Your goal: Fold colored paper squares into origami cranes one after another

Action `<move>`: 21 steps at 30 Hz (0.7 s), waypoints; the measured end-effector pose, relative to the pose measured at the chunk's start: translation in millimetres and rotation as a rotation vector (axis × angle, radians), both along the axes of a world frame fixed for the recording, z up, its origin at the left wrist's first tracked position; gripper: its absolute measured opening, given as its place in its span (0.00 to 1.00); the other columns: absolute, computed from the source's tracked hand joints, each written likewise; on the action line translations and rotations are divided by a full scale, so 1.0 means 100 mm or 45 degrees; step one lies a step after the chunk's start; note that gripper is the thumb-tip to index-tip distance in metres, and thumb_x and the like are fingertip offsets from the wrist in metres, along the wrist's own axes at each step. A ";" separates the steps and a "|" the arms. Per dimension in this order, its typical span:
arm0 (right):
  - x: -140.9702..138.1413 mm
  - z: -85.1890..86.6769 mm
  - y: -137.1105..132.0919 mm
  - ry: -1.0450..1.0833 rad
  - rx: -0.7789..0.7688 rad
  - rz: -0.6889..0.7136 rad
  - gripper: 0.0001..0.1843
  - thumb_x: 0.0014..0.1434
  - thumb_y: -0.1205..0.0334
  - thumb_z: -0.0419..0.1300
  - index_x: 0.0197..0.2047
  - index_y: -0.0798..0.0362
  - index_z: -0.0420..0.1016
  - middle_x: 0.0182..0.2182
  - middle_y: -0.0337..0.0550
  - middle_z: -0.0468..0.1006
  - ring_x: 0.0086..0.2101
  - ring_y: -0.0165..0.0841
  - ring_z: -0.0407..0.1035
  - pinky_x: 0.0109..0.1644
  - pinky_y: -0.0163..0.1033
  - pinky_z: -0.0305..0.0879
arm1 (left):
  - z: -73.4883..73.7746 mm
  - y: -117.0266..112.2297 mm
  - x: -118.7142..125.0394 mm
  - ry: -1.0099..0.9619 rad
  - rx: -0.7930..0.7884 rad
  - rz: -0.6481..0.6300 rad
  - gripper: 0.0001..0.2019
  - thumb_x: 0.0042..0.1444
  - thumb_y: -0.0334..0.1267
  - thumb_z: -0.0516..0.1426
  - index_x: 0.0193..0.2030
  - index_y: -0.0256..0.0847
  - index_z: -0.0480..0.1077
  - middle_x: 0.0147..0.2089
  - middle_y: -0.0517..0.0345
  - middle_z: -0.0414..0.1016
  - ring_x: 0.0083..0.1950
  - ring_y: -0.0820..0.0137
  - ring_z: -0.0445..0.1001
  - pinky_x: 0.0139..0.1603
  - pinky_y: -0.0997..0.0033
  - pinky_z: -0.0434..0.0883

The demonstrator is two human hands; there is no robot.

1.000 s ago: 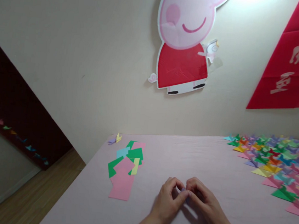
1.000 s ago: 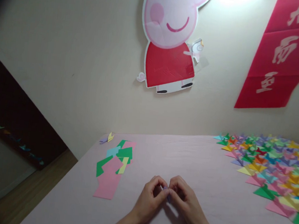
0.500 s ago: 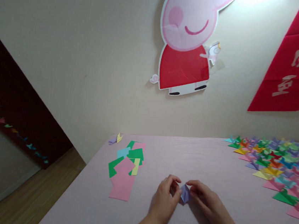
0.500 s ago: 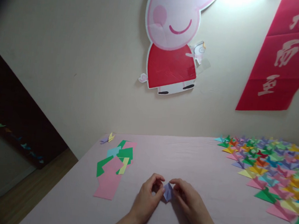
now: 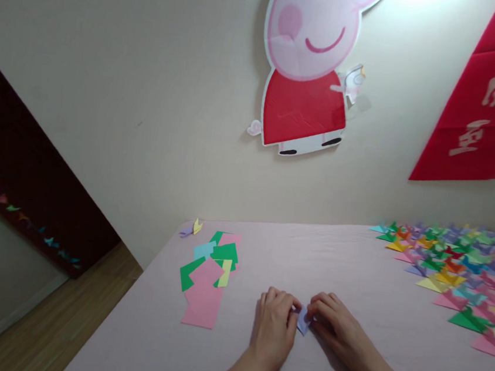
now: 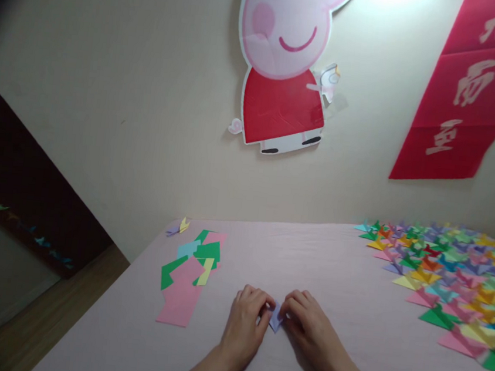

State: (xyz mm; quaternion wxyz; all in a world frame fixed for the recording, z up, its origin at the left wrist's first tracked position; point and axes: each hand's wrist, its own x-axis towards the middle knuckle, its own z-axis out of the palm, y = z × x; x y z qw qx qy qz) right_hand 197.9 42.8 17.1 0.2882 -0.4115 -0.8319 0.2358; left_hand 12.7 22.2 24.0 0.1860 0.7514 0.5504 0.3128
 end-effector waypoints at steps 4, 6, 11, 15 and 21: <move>0.02 0.04 -0.01 -0.079 0.019 -0.003 0.08 0.61 0.67 0.56 0.34 0.48 0.75 0.38 0.45 0.76 0.41 0.40 0.67 0.46 0.46 0.67 | 0.01 -0.01 -0.02 0.120 0.053 0.020 0.12 0.58 0.23 0.54 0.40 0.46 0.71 0.40 0.59 0.73 0.47 0.61 0.66 0.47 0.59 0.62; 0.03 0.04 -0.01 -0.119 0.045 -0.006 0.07 0.61 0.67 0.57 0.35 0.48 0.75 0.39 0.44 0.76 0.42 0.40 0.67 0.47 0.47 0.66 | 0.02 -0.02 -0.04 0.170 0.063 0.025 0.11 0.58 0.25 0.55 0.40 0.46 0.71 0.42 0.58 0.72 0.48 0.60 0.65 0.47 0.59 0.62; -0.02 0.00 -0.01 -0.159 0.200 -0.013 0.10 0.59 0.74 0.55 0.36 0.49 0.73 0.39 0.43 0.77 0.41 0.38 0.68 0.45 0.43 0.66 | 0.00 -0.02 -0.06 0.264 0.102 -0.055 0.12 0.59 0.24 0.54 0.42 0.46 0.71 0.45 0.58 0.71 0.49 0.61 0.65 0.46 0.59 0.63; -0.10 -0.05 -0.01 -0.236 0.392 0.024 0.15 0.57 0.78 0.55 0.41 0.49 0.73 0.40 0.42 0.78 0.40 0.37 0.68 0.45 0.42 0.66 | -0.03 -0.01 -0.08 0.312 0.086 -0.100 0.14 0.59 0.22 0.51 0.43 0.45 0.70 0.45 0.58 0.73 0.49 0.61 0.65 0.48 0.59 0.62; -0.15 -0.05 0.01 -0.342 0.528 -0.023 0.12 0.58 0.76 0.60 0.40 0.50 0.75 0.41 0.45 0.78 0.41 0.40 0.69 0.44 0.43 0.65 | -0.02 -0.01 -0.11 0.267 0.031 -0.111 0.18 0.56 0.20 0.50 0.47 0.46 0.70 0.47 0.58 0.73 0.50 0.62 0.65 0.50 0.58 0.61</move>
